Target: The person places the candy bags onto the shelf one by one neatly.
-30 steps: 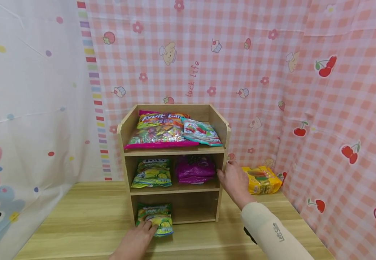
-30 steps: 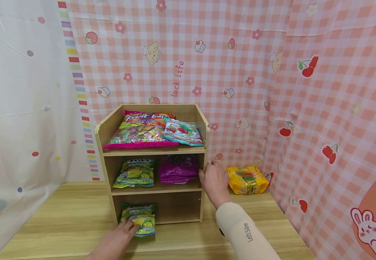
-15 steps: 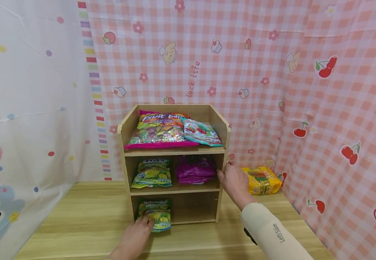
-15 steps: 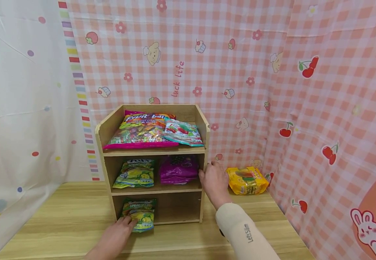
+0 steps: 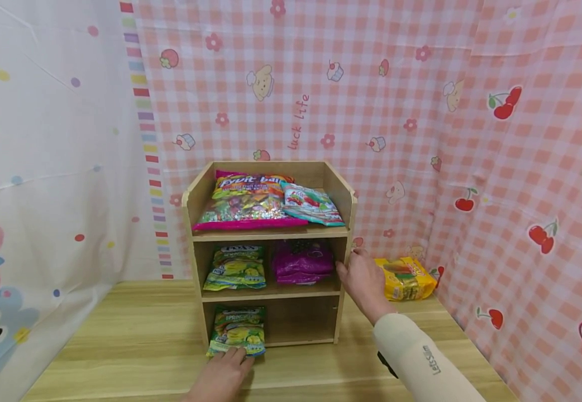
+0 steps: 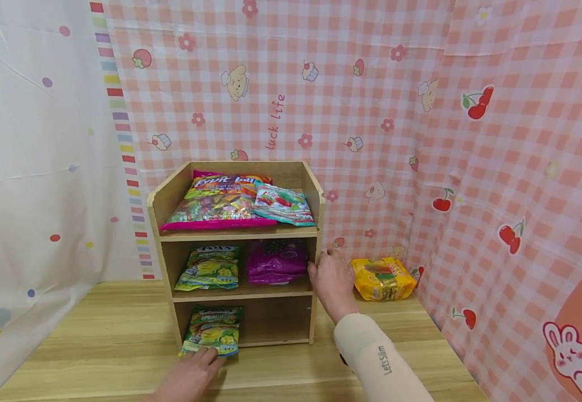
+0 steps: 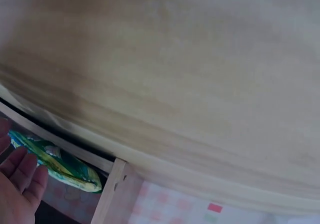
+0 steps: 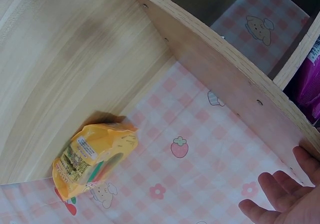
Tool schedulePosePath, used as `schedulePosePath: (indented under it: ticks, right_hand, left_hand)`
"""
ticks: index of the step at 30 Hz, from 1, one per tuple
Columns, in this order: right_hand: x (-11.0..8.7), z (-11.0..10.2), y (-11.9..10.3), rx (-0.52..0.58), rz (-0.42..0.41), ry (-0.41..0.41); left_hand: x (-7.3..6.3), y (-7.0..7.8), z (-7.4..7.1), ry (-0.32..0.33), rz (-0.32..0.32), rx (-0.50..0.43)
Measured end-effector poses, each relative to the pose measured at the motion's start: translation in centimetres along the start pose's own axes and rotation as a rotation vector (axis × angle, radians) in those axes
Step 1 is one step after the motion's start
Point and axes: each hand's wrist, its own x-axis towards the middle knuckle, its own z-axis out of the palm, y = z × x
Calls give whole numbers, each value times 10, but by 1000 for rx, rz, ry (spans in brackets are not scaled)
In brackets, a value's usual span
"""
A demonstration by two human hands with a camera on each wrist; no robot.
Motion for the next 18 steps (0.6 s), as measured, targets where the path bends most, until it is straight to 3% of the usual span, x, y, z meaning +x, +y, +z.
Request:
schedulePosePath:
  ticks: [9, 18]
  right_hand:
    - [0, 0, 1, 1, -1, -1]
    - [0, 1, 1, -1, -8, 5]
  left_hand:
    - [-2, 2, 7, -19, -34, 40]
    - [3, 1, 7, -91, -90, 44]
